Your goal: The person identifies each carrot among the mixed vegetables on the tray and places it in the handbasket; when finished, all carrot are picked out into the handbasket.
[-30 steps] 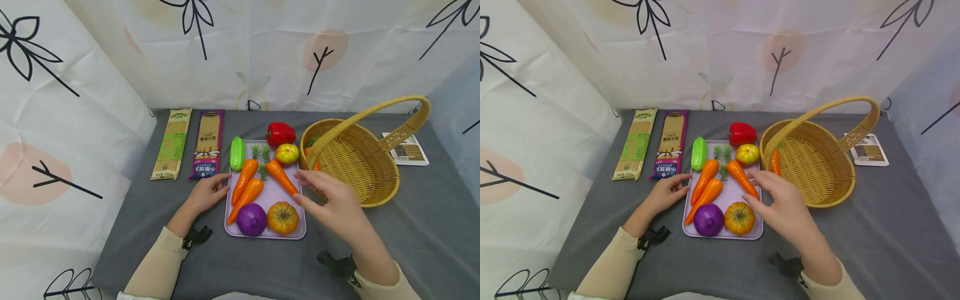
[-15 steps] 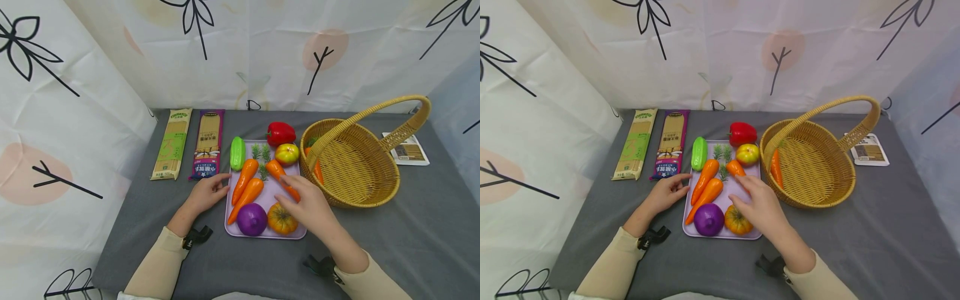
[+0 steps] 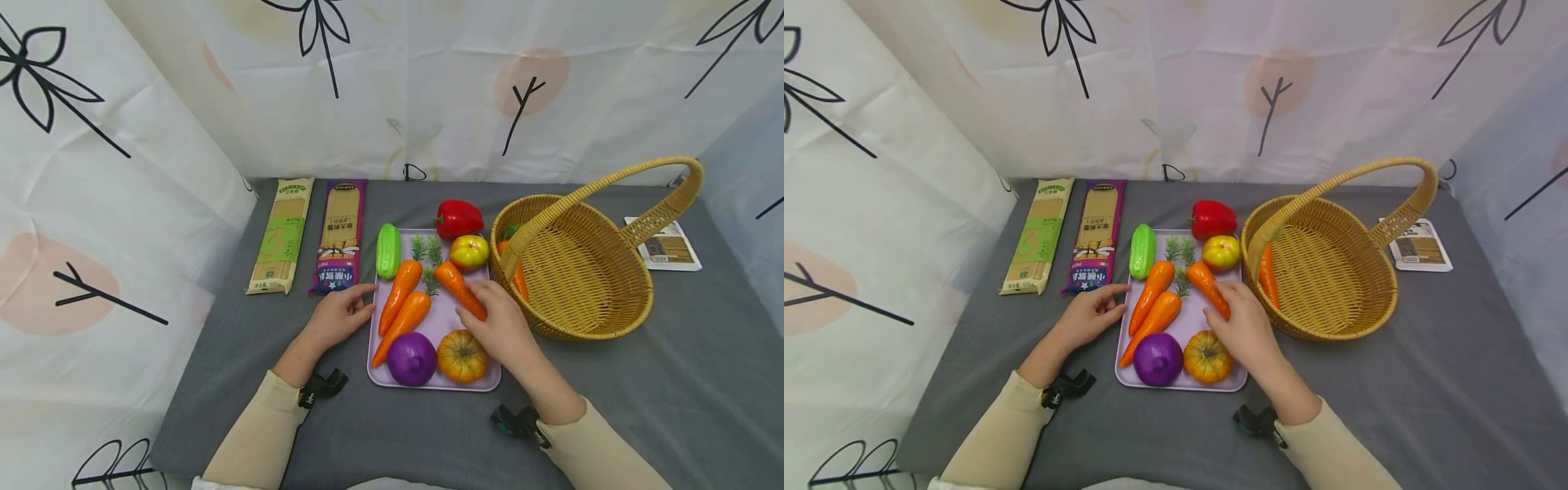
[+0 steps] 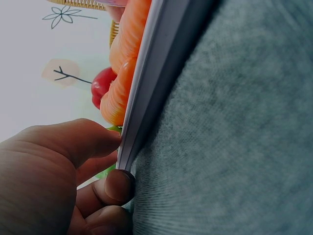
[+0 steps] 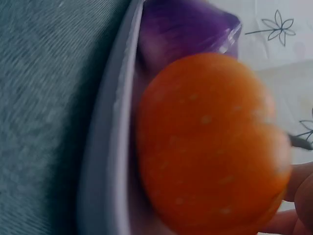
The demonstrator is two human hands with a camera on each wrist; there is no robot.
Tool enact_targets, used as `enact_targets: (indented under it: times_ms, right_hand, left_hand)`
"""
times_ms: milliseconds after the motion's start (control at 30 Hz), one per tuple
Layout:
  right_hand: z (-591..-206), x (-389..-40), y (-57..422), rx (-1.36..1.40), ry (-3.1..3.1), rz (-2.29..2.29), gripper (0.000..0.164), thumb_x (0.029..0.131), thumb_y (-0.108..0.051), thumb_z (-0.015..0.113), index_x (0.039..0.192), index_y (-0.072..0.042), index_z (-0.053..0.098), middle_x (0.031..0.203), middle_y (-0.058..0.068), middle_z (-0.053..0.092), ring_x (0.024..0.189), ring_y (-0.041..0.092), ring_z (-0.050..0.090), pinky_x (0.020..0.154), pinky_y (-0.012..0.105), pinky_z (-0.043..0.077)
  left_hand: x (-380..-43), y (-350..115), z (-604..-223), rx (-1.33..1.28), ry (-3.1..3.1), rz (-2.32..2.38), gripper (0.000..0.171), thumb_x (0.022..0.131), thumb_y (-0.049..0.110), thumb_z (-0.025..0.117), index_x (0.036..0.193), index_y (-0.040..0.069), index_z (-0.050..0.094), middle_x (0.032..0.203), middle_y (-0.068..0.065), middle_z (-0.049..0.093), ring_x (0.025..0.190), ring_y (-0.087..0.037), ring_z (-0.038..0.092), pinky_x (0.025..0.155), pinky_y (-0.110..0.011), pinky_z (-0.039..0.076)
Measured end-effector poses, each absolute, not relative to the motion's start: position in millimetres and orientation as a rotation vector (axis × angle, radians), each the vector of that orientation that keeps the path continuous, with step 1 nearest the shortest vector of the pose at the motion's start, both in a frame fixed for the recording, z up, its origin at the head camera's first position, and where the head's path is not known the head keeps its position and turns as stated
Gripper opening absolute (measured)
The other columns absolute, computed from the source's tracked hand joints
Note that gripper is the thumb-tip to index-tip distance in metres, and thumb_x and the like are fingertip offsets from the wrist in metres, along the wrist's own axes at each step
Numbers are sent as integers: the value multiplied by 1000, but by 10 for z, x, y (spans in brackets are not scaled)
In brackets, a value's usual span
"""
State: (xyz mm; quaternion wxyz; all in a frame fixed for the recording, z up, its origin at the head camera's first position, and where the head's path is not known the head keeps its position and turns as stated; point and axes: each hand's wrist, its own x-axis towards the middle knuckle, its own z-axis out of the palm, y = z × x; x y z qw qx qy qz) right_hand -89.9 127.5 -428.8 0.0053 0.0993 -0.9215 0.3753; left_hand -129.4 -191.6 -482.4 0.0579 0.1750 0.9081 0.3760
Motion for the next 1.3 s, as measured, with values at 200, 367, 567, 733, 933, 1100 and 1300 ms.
enact_targets:
  times_ms: [200, 367, 567, 733, 933, 1100, 1300]
  right_hand:
    - [-4424, -966, 1303, 290, -2963, 1162, 54, 94, -9, 71, 143, 8, 53, 137, 26, 55, 123, 41, 56, 103, 57, 43]
    - [-4473, -1007, 1321, 273, -2994, 1142, 56, 93, -9, 72, 142, 10, 53, 134, 26, 56, 115, 40, 59, 98, 55, 47]
    - [-4495, -1049, 1321, 254, -3006, 1116, 50, 91, -16, 77, 133, 6, 63, 110, 17, 63, 88, 27, 58, 77, 41, 48]
    - [-4503, -1058, 1316, 241, -2980, 1143, 43, 91, -15, 75, 128, 5, 68, 103, 14, 63, 81, 24, 54, 71, 36, 44]
    - [-4489, -1036, 1321, 253, -2912, 1222, 40, 92, -12, 71, 128, 4, 68, 106, 14, 64, 82, 23, 54, 71, 36, 44]
    - [-4349, -983, 1294, 313, -2844, 1239, 40, 94, -15, 71, 130, 1, 67, 108, 9, 63, 82, 23, 54, 70, 36, 44]
    - [-4078, -860, 1272, 366, -2742, 1255, 38, 94, -12, 72, 128, 2, 68, 111, 9, 64, 82, 20, 55, 70, 37, 47]
  left_hand:
    - [-1311, -1911, -4828, 537, 2755, 1136, 38, 96, 23, 73, 133, 17, 68, 70, 6, 53, 56, -13, 47, 53, -27, 36]
    - [-1321, -1906, -4819, 541, 2752, 1134, 38, 97, 23, 73, 133, 17, 68, 70, 6, 53, 56, -13, 47, 54, -27, 36]
    - [-1324, -1906, -4802, 544, 2747, 1143, 38, 97, 23, 73, 133, 16, 68, 71, 6, 53, 57, -13, 47, 54, -27, 36]
    - [-1319, -1910, -4814, 529, 2745, 1136, 38, 97, 24, 73, 134, 16, 68, 71, 6, 53, 57, -14, 47, 54, -27, 36]
    - [-1306, -1912, -4825, 531, 2743, 1140, 38, 97, 23, 73, 134, 16, 68, 71, 6, 53, 57, -14, 47, 54, -27, 36]
    - [-1301, -1914, -4827, 532, 2742, 1144, 38, 97, 23, 73, 133, 16, 68, 71, 6, 54, 58, -13, 48, 54, -27, 36]
    - [-1292, -1918, -4819, 525, 2741, 1142, 38, 97, 24, 73, 134, 17, 68, 72, 6, 54, 59, -14, 48, 54, -27, 36]
